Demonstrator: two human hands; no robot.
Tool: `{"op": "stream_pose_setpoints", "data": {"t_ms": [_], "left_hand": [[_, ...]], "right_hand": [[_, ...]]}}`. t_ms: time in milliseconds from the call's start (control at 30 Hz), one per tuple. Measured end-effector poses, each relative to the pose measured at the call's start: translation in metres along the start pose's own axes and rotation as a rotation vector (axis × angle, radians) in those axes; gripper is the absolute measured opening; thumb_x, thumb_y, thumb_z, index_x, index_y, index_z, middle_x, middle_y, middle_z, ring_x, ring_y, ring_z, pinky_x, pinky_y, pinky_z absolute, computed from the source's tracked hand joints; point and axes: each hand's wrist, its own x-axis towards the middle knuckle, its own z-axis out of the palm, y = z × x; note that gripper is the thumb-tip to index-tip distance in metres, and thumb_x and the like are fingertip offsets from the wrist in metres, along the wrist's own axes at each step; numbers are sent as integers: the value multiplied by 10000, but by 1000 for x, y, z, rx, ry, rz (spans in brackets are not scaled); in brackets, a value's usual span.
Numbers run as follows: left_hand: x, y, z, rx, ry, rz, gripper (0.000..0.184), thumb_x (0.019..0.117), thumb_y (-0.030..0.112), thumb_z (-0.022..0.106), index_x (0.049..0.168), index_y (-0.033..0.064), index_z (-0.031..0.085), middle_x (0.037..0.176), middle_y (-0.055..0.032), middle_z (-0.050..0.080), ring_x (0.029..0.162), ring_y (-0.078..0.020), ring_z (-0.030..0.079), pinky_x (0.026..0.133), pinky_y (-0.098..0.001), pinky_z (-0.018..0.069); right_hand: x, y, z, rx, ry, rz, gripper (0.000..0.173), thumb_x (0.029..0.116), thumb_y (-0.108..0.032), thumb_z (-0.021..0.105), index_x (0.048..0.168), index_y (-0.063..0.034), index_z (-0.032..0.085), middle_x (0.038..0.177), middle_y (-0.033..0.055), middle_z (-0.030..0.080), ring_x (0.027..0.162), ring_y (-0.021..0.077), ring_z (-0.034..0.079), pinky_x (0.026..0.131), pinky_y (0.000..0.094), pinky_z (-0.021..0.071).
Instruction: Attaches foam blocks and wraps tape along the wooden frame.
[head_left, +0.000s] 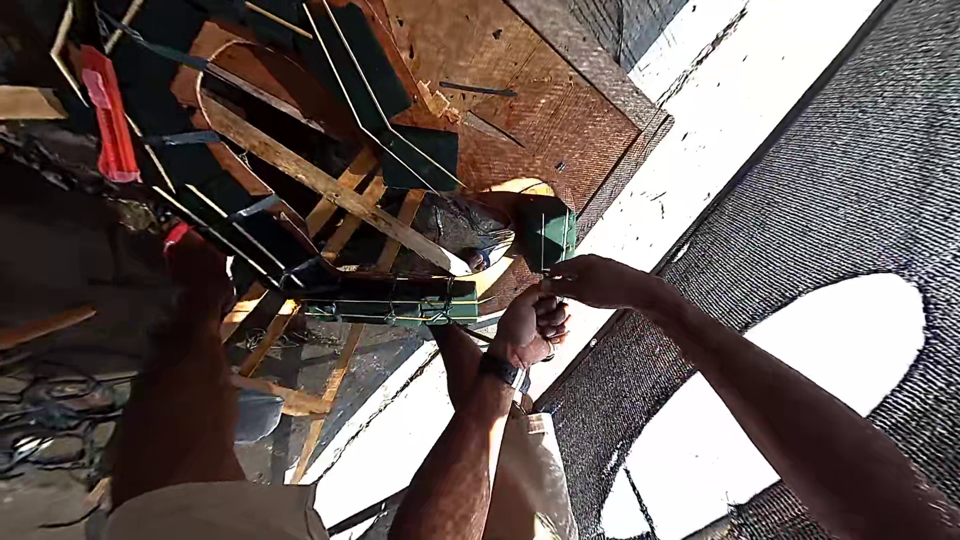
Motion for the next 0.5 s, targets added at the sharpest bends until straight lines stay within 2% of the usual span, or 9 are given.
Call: {"op": "stream_pose_setpoints", "data": {"t_ms": [33,100,200,233,300,333,400,467,500], "left_hand": [[2,2,-4,36,-48,21,467,1079,324,347,670,170,513,538,47,431,457,-87,414,467,-249,393],[1,-1,-10,109,-109,96,419,1091,323,354,790,152,590,600,46,481,493,-70,445,471,-219,398],[-2,-24,-8,407,29,509,206,1011,160,502,1055,80,686,650,63,476,517,-22,411,480,-181,353],[-2,-33,-5,539,102,652,231,961,137,576,1162,53,652,702,34,527,560,-40,456,533,-216,408],[-2,-48,2,742,215,766,498,921,133,640,1373,9,469,813,-39,628,633,-88,575,620,-280,533],[2,-54,4,865,292,781,531,927,150,636,1393,3,428,807,-45,643,628,-102,591,615,-296,544],[15,-65,6,1255,451,794,424,962,189,587,1295,-67,529,779,-86,642,672,-206,633,653,-406,559],[21,-79,9,1514,515,809,355,969,214,625,1145,-94,646,889,-194,712,842,-313,722,779,-488,584],[9,-79,15,1586,492,788,459,949,274,663,1181,-121,630,1048,-246,705,1009,-318,704,904,-473,559]], "right_hand": [[-3,-5,-4,-113,7,21,409,1051,-466,542,1077,-97,715,884,87,695,828,226,676,803,500,552],[-12,-12,-10,-267,68,59,429,1021,-536,559,973,-130,690,788,60,661,769,248,668,721,540,547],[-18,-16,-15,-357,201,80,346,1011,-493,599,906,-178,695,799,25,677,764,244,675,682,555,535],[-18,-16,-12,-360,257,45,319,1012,-468,608,906,-184,710,838,16,690,777,237,679,679,554,536],[-16,-21,-3,-409,380,-14,290,1009,-419,623,872,-176,705,860,18,693,742,241,678,618,533,532],[-16,-26,2,-413,419,12,304,1004,-403,620,825,-164,678,801,28,670,687,246,660,565,517,510],[-14,-42,1,-196,336,198,386,1054,-366,541,790,-103,646,717,77,613,667,265,622,585,508,486],[-13,-52,6,172,352,263,513,1091,-435,458,769,-68,613,636,83,521,554,219,517,521,418,422],[-9,-58,15,295,438,263,539,1083,-484,440,777,-74,611,627,88,516,527,221,511,485,413,424]]}}
